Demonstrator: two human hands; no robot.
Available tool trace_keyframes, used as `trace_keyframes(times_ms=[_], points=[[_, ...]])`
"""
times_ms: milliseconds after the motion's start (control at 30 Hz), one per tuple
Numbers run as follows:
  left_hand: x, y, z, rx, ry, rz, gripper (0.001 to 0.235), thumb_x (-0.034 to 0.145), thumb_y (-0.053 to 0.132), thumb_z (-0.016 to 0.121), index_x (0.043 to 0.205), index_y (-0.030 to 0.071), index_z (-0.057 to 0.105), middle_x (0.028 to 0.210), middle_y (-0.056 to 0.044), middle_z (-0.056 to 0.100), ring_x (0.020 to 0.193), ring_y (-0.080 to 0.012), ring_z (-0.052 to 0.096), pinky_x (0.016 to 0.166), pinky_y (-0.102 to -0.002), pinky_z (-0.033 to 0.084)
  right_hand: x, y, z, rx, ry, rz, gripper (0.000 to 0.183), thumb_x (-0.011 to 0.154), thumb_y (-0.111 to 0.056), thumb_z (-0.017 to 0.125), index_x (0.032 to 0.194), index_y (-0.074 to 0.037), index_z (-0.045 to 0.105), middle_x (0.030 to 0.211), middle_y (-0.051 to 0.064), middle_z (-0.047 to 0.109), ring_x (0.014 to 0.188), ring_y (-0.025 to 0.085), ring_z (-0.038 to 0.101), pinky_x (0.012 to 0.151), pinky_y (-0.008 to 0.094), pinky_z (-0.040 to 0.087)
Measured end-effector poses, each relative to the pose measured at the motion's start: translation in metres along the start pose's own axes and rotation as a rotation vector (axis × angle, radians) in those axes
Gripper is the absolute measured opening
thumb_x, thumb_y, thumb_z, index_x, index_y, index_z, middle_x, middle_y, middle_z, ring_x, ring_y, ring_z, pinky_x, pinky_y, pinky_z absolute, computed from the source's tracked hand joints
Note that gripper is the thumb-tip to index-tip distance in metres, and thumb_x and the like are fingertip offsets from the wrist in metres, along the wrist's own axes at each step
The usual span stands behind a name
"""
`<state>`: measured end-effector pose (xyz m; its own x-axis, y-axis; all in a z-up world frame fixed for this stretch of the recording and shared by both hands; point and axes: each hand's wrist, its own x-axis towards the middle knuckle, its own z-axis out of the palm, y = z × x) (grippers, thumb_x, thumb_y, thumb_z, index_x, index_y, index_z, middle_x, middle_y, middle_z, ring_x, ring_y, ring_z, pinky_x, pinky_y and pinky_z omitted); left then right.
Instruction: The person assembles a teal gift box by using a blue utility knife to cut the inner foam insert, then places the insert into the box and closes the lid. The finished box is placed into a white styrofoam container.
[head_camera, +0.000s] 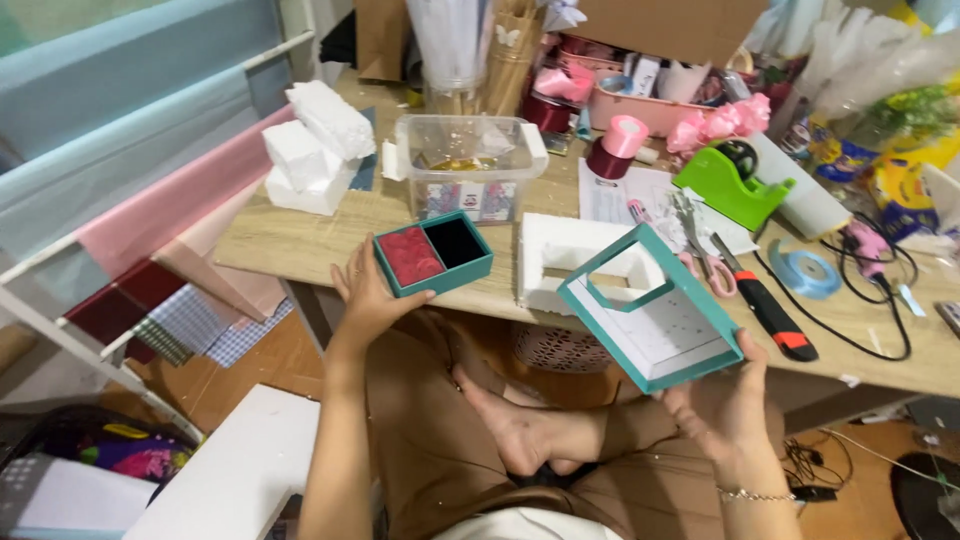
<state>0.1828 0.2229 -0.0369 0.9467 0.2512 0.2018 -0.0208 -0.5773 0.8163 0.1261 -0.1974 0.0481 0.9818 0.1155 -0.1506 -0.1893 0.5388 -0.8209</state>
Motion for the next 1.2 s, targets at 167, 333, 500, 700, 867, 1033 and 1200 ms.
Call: trace_keyframes(times_ms=[167,333,500,700,867,1033,1200], points=[[-0.022,0.044,-0.017,-0.374,0.038,-0.045,0.116,0.065,0.035,0.081,0.157,0.011,0.016,0.156,-0.012,0.036,0.145,-0.0248,0.031,0.113,-0.043,0.017,-0.013,0.001,0.009,0.164,-0.247,0.063,0.081,0.084,-0.067,0.068,0.143,-0.015,0.050,0.132,0.018,0.063,0.105,0.035,0.064,0.070,0.045,0.056],[-0.044,0.028,-0.013,-0.795,0.181,0.018,0.110,0.068,0.023,0.080,0.157,0.014,0.016,0.159,-0.014,0.034,0.142,-0.0264,0.044,0.110,-0.039,0.045,-0.028,-0.004,0.025,0.248,-0.483,-0.021,0.080,0.088,-0.046,0.084,0.147,-0.007,0.046,0.144,0.021,0.050,0.123,0.036,0.055,0.087,0.047,0.055],[-0.072,0.001,0.004,-1.133,0.218,0.283,0.105,0.067,0.052,0.085,0.147,0.017,0.027,0.139,-0.005,0.033,0.130,-0.0188,0.047,0.102,-0.032,0.044,-0.034,-0.002,0.023,0.093,-0.490,-0.141,0.080,0.085,-0.037,0.087,0.145,-0.001,0.048,0.135,0.018,0.059,0.117,0.032,0.057,0.091,0.043,0.051],[-0.118,0.070,0.024,-1.737,0.107,0.434,0.062,0.092,0.032,0.078,0.145,0.016,0.049,0.163,-0.026,0.029,0.147,-0.0392,0.035,0.115,-0.055,0.037,-0.065,0.018,0.041,-0.604,0.075,-0.029,0.122,0.047,-0.035,0.070,0.161,-0.017,0.029,0.147,0.010,0.055,0.128,0.024,0.055,0.105,0.042,0.043],[-0.134,0.100,0.048,-2.037,0.097,0.230,0.056,0.093,0.030,0.069,0.142,0.009,0.051,0.157,-0.012,0.042,0.141,-0.0329,0.042,0.113,-0.054,0.038,-0.083,0.041,0.071,-0.915,-0.066,-0.303,0.109,0.063,-0.051,0.070,0.155,-0.013,0.027,0.155,0.010,0.045,0.136,0.025,0.052,0.107,0.048,0.050],[-0.144,0.121,0.045,-2.014,0.069,0.205,0.061,0.093,0.028,0.068,0.145,0.007,0.044,0.159,-0.014,0.039,0.141,-0.0343,0.043,0.113,-0.052,0.038,-0.093,0.059,0.087,-0.498,-0.167,-0.200,0.099,0.072,-0.028,0.080,0.154,-0.008,0.029,0.133,0.025,0.049,0.075,0.036,0.077,0.067,0.046,0.070],[-0.149,0.134,0.044,-1.976,0.057,0.159,0.059,0.093,0.027,0.069,0.143,0.007,0.044,0.156,-0.010,0.044,0.140,-0.0329,0.044,0.113,-0.053,0.040,-0.093,0.063,0.088,-0.913,0.022,-0.123,0.108,0.060,-0.048,0.075,0.157,-0.020,0.035,0.144,0.005,0.044,0.134,0.019,0.049,0.110,0.039,0.042]])
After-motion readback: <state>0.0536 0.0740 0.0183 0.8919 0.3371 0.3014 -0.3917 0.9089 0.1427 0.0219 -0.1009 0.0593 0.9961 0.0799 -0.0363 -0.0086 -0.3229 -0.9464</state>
